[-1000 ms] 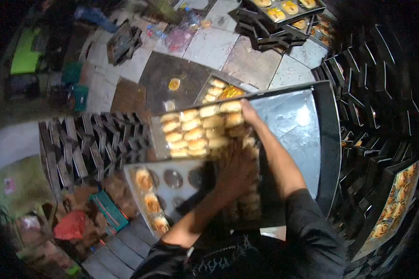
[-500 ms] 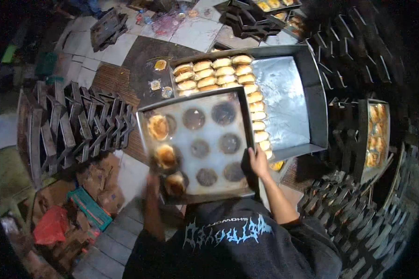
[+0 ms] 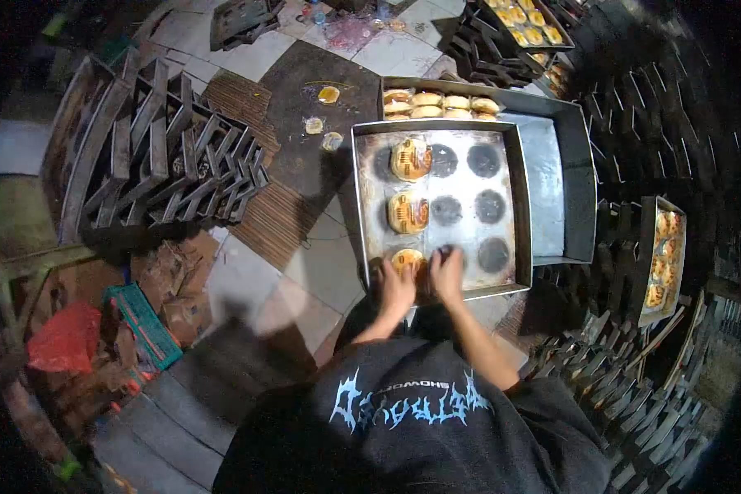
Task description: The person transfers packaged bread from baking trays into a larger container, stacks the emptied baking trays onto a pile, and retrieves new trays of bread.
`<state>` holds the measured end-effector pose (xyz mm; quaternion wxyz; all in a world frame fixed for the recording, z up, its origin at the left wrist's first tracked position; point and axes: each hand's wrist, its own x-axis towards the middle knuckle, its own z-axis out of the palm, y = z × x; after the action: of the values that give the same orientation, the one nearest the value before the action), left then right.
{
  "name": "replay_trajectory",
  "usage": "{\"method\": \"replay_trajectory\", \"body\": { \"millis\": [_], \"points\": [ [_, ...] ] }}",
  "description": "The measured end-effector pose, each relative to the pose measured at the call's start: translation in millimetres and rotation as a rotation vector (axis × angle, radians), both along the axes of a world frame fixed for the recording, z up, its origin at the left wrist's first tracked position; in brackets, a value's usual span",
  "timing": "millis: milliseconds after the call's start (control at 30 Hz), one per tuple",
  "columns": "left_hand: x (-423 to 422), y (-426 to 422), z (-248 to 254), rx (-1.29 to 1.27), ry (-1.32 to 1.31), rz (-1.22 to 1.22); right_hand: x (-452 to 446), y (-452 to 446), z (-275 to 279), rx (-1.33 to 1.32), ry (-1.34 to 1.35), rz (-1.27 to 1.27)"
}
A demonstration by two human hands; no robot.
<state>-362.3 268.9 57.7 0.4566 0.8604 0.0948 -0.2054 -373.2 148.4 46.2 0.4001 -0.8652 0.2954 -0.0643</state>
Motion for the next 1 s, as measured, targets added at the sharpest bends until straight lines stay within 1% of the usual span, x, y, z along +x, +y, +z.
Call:
{"method": "replay_trajectory", "body": {
  "millis": [33,67,100,133,167,200,233,267,300,367,433,467,500,533,567,600,633,667,700,733,767,800,833,867,900,933,967,1000],
  "points": [
    [6,-11,-7,0.029,0.197,0.101,-13,13,-38,0.026,0.221,-0.098],
    [2,-8,-27,0.071,0.366,0.158,-18,25,-24,0.245,0.413,-0.171],
    [4,-10,-41,0.103,0.524,0.214,-29,32,-10,0.191,0.256,-0.088],
    [17,-1,-4,-0.503,0.892,0.5,-29,32,19,0.292,0.223,-0.1],
    [0,11,-39,-0.364,0.442,0.225,-28,32,42,0.4,0.197,-0.112],
    [17,15,-14,-0.339,0.312,0.126,-16,28,43,0.392,0.182,-0.11],
    [35,14,10,-0.309,0.178,0.026,1,23,42,0.255,0.095,-0.08],
    [65,3,15,-0.201,0.094,0.013,19,19,42,0.122,0.009,-0.055],
    [98,-5,29,-0.02,-0.093,-0.114,50,12,30,0.053,0.008,-0.084],
    [137,-21,-46,0.071,0.034,-0.149,94,-4,-17,0.202,0.164,-0.132],
    [151,-25,-11,-0.102,0.211,-0.06,102,0,-22,0.291,0.167,-0.27],
    [155,-22,13,-0.268,0.289,0.003,103,4,4,0.323,0.115,-0.308],
    [162,-16,20,-0.505,0.191,-0.041,108,6,54,0.406,0.153,-0.32],
    [173,-20,28,-0.456,0.041,0.01,121,5,63,0.32,0.007,-0.304],
    [193,-23,31,-0.508,0.066,-0.019,136,3,66,0.234,-0.129,-0.29],
    [212,-27,36,-0.558,0.092,-0.047,163,-5,67,0.231,-0.136,-0.307],
    [243,-29,38,-0.706,0.293,-0.157,192,-22,40,0.223,-0.035,-0.237],
    [267,-34,1,-0.685,0.314,-0.092,215,-40,34,0.271,0.159,-0.109],
    [276,-42,4,-0.807,0.403,-0.09,229,-48,26,0.132,0.304,-0.161],
    [276,-47,9,-0.844,0.461,-0.118,235,-54,2,0.137,0.329,-0.252],
    [280,-48,-29,-0.851,0.363,-0.103,236,-59,-14,0.122,0.321,-0.297],
    [265,-56,-2,-0.799,0.379,-0.109,233,-71,-14,0.296,0.335,-0.235],
    [260,-58,-15,-0.813,0.309,-0.146,220,-81,4,0.528,0.191,-0.158],
    [247,-66,-12,-0.799,0.375,-0.029,205,-87,17,0.684,0.064,-0.163],
    [220,-87,20,-0.724,0.301,-0.045,200,-89,-18,0.761,0.093,-0.165],
    [203,-86,9,-0.664,0.394,0.001,177,-101,3,0.739,0.122,-0.128],
    [176,-102,24,-0.547,0.254,-0.071,151,-120,24,0.828,0.045,-0.036],
    [147,-126,48,-0.536,0.271,-0.034,120,-133,15,0.71,-0.125,0.03]
  ]
}}
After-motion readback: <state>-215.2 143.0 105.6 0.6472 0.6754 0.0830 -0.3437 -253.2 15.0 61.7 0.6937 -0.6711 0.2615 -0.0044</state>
